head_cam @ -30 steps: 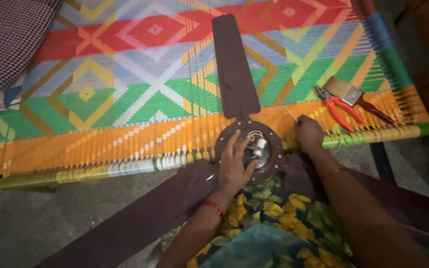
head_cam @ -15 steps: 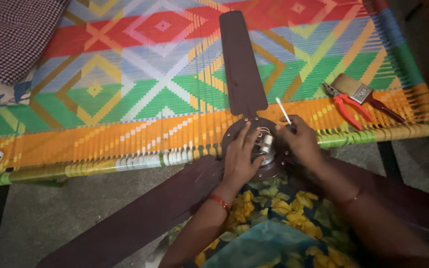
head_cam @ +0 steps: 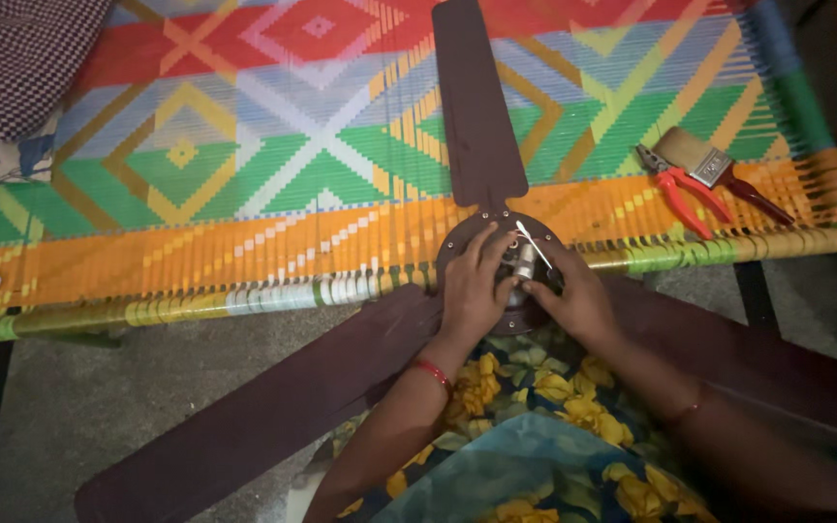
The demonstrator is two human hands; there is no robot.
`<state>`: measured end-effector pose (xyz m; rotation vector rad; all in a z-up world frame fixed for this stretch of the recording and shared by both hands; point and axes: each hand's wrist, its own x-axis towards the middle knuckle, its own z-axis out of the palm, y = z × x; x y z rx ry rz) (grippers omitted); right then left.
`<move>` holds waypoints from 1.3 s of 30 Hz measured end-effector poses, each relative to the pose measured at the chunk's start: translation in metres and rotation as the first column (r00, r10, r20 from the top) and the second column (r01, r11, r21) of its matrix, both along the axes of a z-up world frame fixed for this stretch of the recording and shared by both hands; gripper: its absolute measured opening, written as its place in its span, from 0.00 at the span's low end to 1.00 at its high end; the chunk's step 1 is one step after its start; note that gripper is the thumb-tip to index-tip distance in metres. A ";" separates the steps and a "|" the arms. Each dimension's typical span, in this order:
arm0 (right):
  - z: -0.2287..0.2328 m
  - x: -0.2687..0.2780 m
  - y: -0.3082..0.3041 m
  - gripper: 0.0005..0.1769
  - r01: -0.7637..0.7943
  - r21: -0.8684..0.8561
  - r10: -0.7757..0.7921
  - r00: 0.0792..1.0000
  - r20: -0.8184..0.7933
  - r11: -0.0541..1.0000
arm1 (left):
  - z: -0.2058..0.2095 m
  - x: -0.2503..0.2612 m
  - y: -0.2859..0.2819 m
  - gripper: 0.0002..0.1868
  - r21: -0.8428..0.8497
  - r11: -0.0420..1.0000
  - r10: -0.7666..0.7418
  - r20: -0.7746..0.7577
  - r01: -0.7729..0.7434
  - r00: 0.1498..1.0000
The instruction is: The person uses a screwdriver to adjust screws on the central hub of a ceiling fan while it rests on a woven cot. The hands repeatedly tighten or loosen fasteners around the motor housing throughout the clip.
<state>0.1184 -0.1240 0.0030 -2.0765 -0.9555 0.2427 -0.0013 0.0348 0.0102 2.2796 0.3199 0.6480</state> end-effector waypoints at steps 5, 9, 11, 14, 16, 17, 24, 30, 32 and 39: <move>-0.010 0.003 0.002 0.26 0.035 0.004 -0.035 0.999 0.040 0.999 | -0.001 -0.001 -0.003 0.35 0.001 1.000 0.024 0.032 -0.024 0.999; -0.014 0.000 0.003 0.21 0.044 0.087 -0.052 0.995 0.088 0.995 | 0.001 0.001 -0.003 0.35 0.017 0.999 0.047 0.046 -0.048 0.998; -0.016 0.001 0.004 0.22 0.037 0.096 -0.047 0.994 0.100 0.995 | 0.002 0.001 -0.003 0.33 -0.034 0.999 0.044 0.083 -0.041 0.996; -0.019 0.003 0.008 0.23 0.060 0.059 -0.059 0.998 -0.022 0.996 | 0.005 0.001 -0.001 0.31 -0.082 0.996 0.036 0.108 -0.027 0.994; -0.021 0.005 0.009 0.23 0.055 0.038 -0.052 0.996 -0.067 0.998 | 0.005 0.001 -0.002 0.30 -0.089 0.996 0.038 0.117 -0.028 0.992; -0.022 0.007 0.009 0.23 0.037 0.040 -0.035 0.998 -0.049 0.999 | 0.005 0.001 -0.003 0.30 -0.085 0.996 0.046 0.123 -0.035 0.991; -0.023 0.014 0.010 0.21 0.003 0.019 0.000 0.986 -0.169 1.000 | 0.000 0.003 -0.002 0.30 -0.039 0.998 0.048 0.119 -0.044 0.992; -0.014 0.013 0.011 0.21 0.018 0.017 -0.015 0.984 -0.180 1.000 | 0.001 0.004 -0.001 0.30 -0.082 0.996 0.036 0.058 -0.031 0.998; -0.010 0.013 0.012 0.21 -0.017 0.049 0.025 0.984 -0.175 0.999 | 0.002 0.004 0.000 0.30 -0.096 0.995 0.029 0.055 -0.024 0.998; -0.015 0.017 0.011 0.19 -0.012 -0.028 0.006 0.975 -0.220 1.000 | 0.002 0.004 -0.002 0.29 -0.064 0.997 0.042 0.034 -0.040 0.999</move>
